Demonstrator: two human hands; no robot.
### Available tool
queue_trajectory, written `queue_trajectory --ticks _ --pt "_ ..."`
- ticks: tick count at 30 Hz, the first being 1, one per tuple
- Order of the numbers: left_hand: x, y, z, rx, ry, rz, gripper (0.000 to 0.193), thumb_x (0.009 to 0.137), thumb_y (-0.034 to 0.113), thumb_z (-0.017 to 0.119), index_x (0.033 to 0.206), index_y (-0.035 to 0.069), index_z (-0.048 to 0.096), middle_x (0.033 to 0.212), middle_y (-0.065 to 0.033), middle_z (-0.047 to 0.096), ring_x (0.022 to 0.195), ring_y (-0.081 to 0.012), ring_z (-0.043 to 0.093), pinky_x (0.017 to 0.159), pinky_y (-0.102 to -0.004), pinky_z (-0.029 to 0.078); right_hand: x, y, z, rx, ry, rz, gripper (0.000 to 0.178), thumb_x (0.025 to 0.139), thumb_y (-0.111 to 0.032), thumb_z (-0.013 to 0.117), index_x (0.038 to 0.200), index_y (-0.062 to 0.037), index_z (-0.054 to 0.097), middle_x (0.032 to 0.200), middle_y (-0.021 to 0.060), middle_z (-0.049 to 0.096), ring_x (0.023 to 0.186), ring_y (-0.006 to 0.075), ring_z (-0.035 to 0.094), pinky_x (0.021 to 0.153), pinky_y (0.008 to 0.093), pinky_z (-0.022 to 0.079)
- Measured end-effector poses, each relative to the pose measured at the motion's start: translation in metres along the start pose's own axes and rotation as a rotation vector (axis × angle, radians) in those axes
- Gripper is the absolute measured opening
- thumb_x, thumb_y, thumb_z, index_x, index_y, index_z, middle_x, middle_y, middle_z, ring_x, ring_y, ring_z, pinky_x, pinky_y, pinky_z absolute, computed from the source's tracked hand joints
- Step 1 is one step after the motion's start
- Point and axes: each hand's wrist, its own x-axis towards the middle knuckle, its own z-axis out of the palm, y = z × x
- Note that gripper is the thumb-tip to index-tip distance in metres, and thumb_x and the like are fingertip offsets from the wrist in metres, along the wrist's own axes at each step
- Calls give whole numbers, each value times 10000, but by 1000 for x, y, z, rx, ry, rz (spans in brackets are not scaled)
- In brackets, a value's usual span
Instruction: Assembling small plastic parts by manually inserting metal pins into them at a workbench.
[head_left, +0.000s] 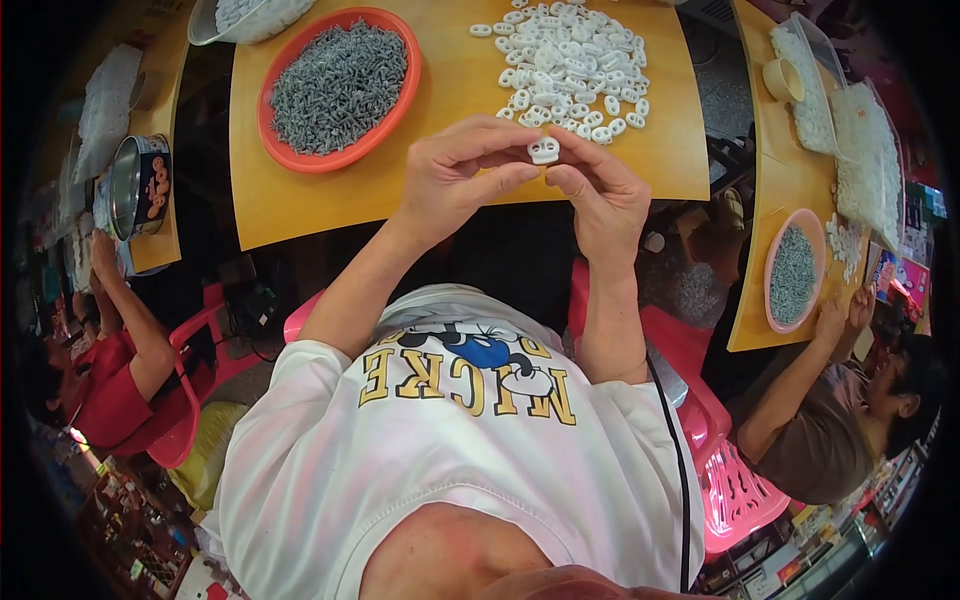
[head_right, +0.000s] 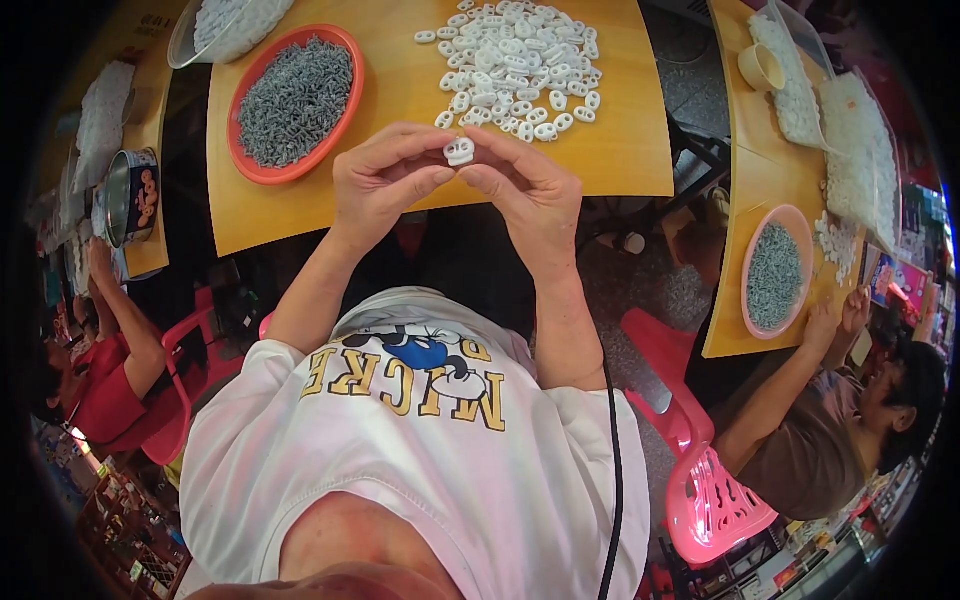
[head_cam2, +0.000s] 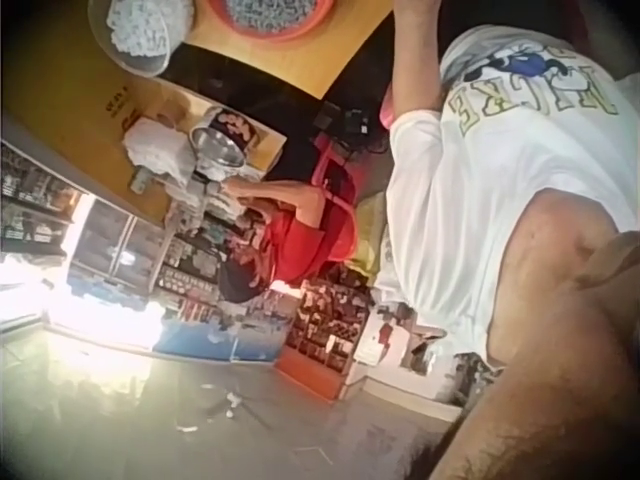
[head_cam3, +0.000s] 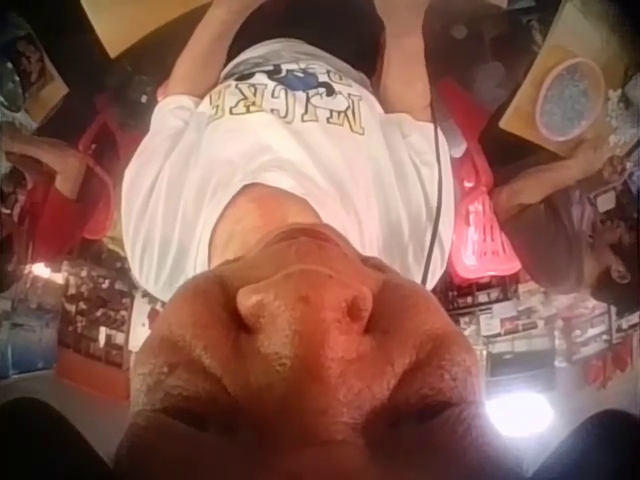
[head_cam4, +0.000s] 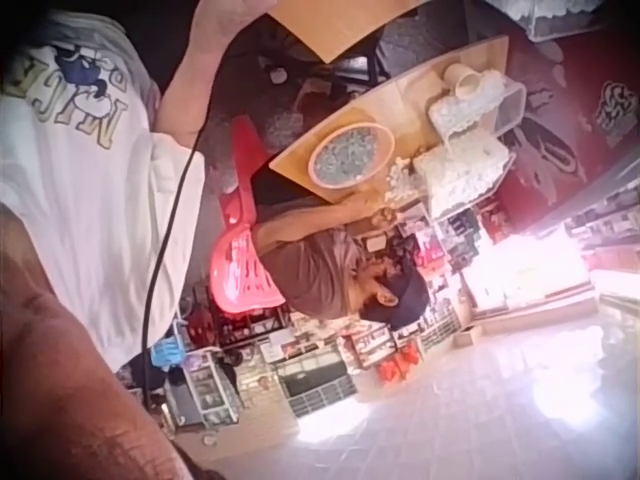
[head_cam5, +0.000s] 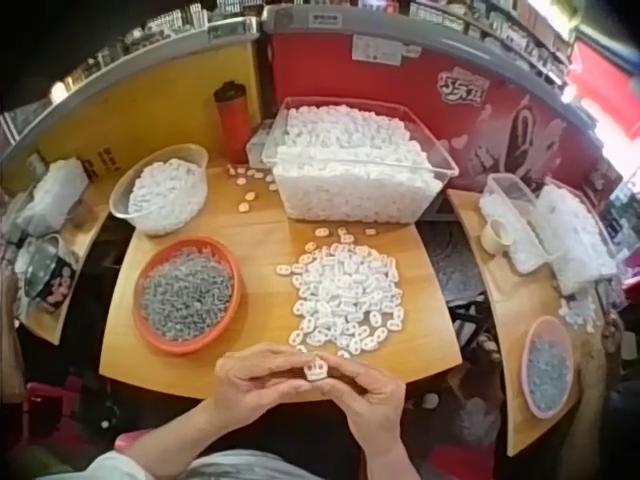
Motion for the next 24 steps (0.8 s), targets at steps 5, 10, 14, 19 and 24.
queue_trajectory --ticks 5,10,14,19,24 --pt "2 -3 -1 -178 78 -195 228 787 -31 614 1014 -49 616 970 -147 614 826 -182 617 739 -266 520 6 1 -4 63 -96 54 262 856 -36 559 1099 60 574 903 108 630 748 132 551 714 233 446" --pt "-3 1 -8 -295 231 -379 183 786 -7 623 967 -31 635 859 -116 648 745 -180 635 686 -272 525 6 0 0 -40 -48 71 249 871 -42 536 1090 71 572 883 121 635 741 121 547 702 218 438" --pt "19 24 -44 -187 299 -285 195 782 23 636 965 -42 637 854 -105 655 746 -143 631 694 -245 518 6 2 -12 -7 139 43 218 890 -45 507 1056 72 584 848 115 634 701 96 520 662 195 412" --pt "79 67 -150 111 571 -17 215 794 57 632 982 -48 631 901 -102 650 805 -149 626 738 -239 506 4 3 -10 41 109 12 201 882 -31 517 1036 73 593 827 106 630 684 92 505 647 190 400" --pt "98 64 -190 1024 640 197 371 820 91 621 1159 -37 538 1056 -121 614 897 -138 596 807 -237 467 9 2 -8 0 176 4 192 874 -27 530 1023 74 596 802 89 625 664 81 490 623 181 385"
